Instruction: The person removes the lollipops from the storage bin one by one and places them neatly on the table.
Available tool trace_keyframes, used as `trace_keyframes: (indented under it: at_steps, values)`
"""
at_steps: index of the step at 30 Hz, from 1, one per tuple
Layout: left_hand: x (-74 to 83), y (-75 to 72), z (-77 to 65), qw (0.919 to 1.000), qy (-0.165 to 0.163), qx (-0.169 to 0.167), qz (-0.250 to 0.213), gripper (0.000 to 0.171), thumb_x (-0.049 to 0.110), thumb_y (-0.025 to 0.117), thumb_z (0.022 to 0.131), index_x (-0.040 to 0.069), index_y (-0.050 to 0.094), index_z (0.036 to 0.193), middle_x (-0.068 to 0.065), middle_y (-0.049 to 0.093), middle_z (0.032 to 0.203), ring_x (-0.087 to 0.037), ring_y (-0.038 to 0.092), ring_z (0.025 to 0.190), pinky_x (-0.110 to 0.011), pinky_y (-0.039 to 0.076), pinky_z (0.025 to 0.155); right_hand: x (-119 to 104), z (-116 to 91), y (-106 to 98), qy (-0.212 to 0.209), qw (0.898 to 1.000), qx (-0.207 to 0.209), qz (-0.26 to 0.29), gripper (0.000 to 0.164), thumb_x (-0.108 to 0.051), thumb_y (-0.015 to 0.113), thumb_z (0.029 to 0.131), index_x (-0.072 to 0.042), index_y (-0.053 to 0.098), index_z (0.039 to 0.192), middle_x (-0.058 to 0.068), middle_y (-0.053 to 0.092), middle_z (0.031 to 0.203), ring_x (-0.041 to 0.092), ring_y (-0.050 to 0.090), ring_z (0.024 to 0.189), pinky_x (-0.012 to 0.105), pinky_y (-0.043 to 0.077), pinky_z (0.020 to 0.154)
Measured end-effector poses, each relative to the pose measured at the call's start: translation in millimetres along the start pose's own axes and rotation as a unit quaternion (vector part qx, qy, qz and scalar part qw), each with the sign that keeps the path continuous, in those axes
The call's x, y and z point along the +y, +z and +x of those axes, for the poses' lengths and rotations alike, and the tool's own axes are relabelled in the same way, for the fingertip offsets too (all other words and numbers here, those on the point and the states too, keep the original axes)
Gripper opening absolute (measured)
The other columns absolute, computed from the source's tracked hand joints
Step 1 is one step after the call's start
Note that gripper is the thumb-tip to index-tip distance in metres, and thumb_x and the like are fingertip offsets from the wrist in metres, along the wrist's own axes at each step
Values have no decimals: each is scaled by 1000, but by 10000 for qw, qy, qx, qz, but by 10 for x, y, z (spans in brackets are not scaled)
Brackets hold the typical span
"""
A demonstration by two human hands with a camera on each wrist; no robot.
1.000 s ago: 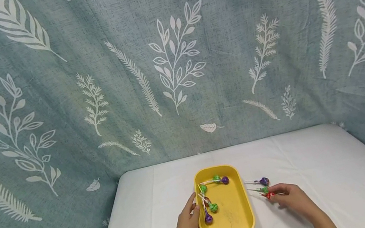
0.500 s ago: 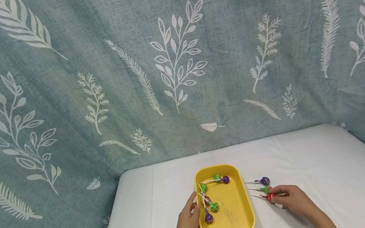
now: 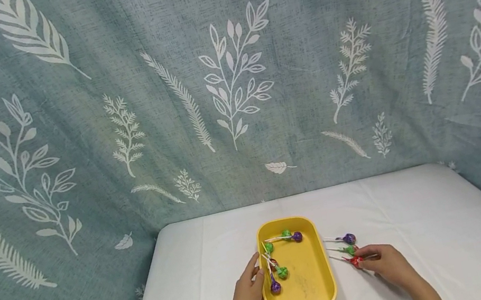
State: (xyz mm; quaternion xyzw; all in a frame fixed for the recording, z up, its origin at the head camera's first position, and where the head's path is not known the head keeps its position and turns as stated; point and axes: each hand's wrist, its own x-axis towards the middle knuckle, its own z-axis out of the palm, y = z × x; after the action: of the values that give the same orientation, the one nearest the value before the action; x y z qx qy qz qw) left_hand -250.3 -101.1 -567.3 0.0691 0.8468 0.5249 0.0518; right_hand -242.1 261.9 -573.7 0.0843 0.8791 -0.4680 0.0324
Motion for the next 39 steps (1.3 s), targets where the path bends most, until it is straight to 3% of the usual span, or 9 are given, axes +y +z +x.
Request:
trace_keyframes:
  at_steps: [18, 32, 39]
  values:
    - [-8, 7, 5, 10000, 20, -3, -24, 49, 25, 52, 107, 16, 44, 155, -22, 62, 130, -35, 67, 109, -52, 55, 92, -180, -50, -72, -325, 9988, 318, -193, 33, -7, 78, 85, 1, 72, 117, 12, 73, 105, 22, 68, 89, 32, 54, 66]
    - [-1, 5, 3, 10000, 32, -25, -58, 49, 24, 52, 107, 15, 44, 155, -20, 63, 128, -36, 66, 110, -51, 56, 91, -561, -80, 16, -670, 9963, 142, 509, 35, -18, 77, 90, -3, 71, 122, 15, 71, 118, 24, 69, 102, 38, 58, 85]
    - [-9, -1, 11, 10000, 29, -54, -63, 50, 24, 52, 107, 15, 44, 155, -19, 64, 127, -33, 67, 109, -49, 57, 89, -724, -75, 67, -822, 9952, 31, 531, 35, -21, 78, 91, -4, 72, 121, 14, 71, 117, 25, 69, 102, 41, 59, 85]
